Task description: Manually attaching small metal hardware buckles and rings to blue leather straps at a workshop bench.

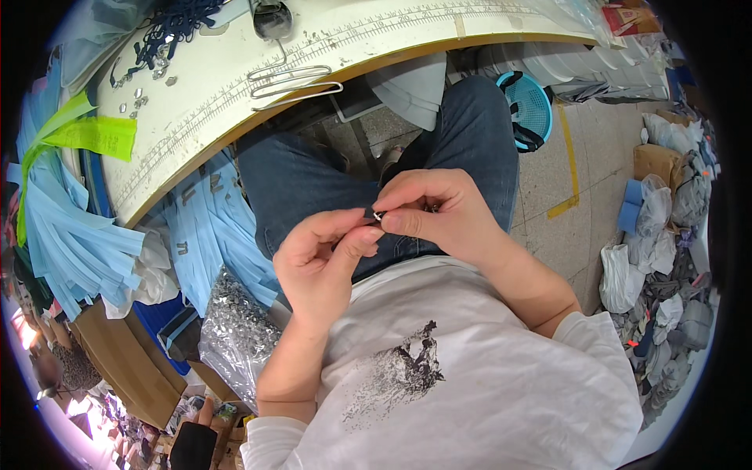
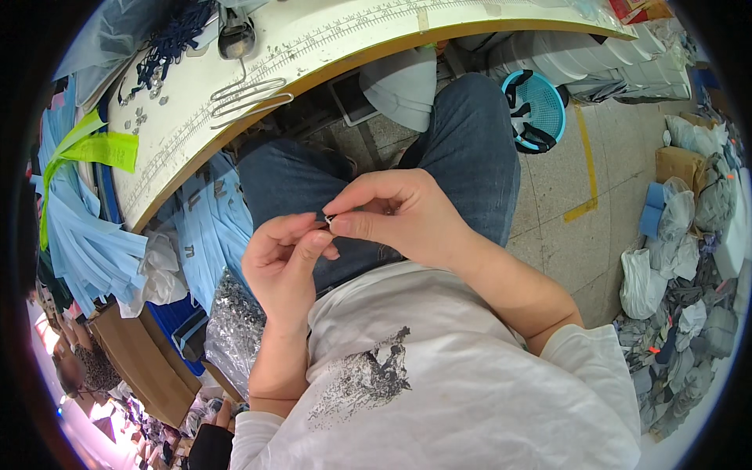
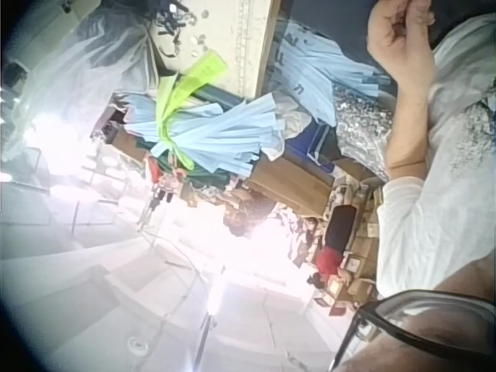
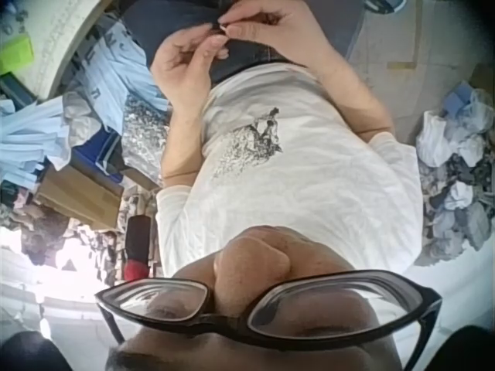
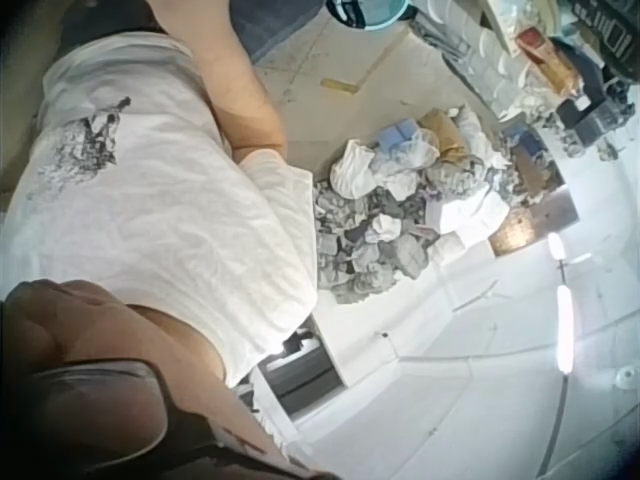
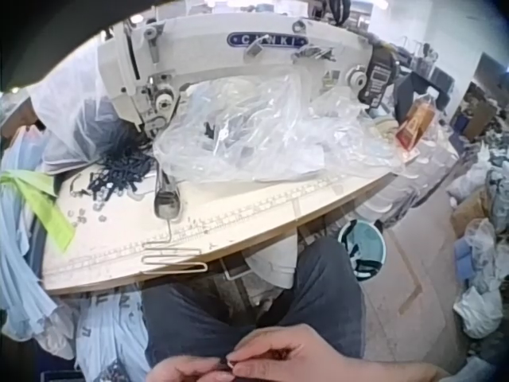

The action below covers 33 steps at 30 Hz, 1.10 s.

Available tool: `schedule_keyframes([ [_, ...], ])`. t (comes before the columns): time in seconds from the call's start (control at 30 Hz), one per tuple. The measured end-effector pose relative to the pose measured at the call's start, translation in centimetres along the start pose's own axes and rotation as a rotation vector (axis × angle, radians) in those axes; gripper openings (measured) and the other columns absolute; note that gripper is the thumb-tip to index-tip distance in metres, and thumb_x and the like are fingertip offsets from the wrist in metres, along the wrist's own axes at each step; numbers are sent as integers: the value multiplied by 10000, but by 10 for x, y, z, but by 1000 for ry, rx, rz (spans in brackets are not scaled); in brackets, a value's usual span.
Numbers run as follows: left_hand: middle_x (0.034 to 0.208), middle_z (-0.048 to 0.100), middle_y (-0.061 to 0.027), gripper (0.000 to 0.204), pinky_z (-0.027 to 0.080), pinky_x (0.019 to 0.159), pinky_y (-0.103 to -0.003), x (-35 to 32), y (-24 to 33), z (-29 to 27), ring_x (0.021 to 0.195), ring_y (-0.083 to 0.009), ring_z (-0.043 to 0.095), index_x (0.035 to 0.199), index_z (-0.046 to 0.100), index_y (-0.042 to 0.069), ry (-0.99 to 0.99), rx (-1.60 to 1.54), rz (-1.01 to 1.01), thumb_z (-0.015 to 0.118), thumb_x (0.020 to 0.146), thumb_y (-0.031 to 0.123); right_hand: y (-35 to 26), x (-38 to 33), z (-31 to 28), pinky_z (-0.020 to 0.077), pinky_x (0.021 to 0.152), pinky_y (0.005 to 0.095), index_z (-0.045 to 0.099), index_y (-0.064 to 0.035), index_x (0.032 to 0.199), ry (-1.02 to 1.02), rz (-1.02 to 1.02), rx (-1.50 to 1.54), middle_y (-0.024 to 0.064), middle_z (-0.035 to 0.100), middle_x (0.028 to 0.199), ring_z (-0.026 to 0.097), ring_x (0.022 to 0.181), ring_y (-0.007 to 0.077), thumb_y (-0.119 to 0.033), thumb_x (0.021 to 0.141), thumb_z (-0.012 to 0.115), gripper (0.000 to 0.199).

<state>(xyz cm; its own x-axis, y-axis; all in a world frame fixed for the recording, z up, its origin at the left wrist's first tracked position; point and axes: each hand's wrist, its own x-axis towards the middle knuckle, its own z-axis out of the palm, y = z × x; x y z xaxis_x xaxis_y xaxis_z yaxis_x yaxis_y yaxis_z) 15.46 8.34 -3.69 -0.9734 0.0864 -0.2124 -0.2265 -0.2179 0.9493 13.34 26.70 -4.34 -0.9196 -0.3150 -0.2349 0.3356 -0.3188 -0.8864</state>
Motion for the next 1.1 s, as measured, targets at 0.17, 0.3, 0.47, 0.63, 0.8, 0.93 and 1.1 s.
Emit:
schedule_keyframes([
  [0.17,832,675,-104,269,495,587,-260,17,4,-3,673,-181,623,968,669,-18,-102,728,582,774,721,-44,3,4,-2,483,642,183,657,12,943,-4,80,170,62,662,946,625,805,86,-4,855,692,96],
  [0.3,796,647,-87,281,463,554,-274,23,6,1,660,-210,599,908,685,5,-139,728,683,785,655,-67,-3,3,-4,351,492,144,648,-23,934,54,264,116,15,667,882,527,642,6,-73,878,688,85],
  [0.47,846,655,-82,267,471,558,-273,23,8,0,677,-204,608,872,676,20,-125,789,718,786,643,-60,-7,-2,-7,362,524,144,670,-37,954,13,329,124,-43,632,815,503,681,-19,-136,906,671,111],
  [0.63,849,659,-105,265,501,617,-297,22,0,4,698,-223,619,877,630,14,-44,620,701,739,655,-81,-9,0,0,413,600,157,630,-33,974,44,225,84,-35,618,873,522,743,1,-122,930,636,99],
  [0.8,884,654,-106,256,489,609,-251,19,-2,1,668,-172,599,884,620,1,-57,528,568,721,672,-102,-4,0,0,450,688,172,588,-34,1013,117,176,82,-33,589,885,546,800,21,-77,933,616,95],
  [0.93,874,642,-87,297,468,616,-219,16,-1,-4,668,-116,569,951,642,-30,-49,353,341,715,676,-117,-2,2,8,423,620,158,585,-32,1026,144,-2,86,-31,574,875,525,753,7,-31,911,629,123],
  [1.1,826,611,-63,280,449,599,-222,19,8,-10,660,-112,536,939,675,-9,-155,390,187,745,681,-90,-3,-3,0,338,513,182,613,-46,987,-19,-130,-174,-42,568,835,424,590,1,-8,868,668,136],
])
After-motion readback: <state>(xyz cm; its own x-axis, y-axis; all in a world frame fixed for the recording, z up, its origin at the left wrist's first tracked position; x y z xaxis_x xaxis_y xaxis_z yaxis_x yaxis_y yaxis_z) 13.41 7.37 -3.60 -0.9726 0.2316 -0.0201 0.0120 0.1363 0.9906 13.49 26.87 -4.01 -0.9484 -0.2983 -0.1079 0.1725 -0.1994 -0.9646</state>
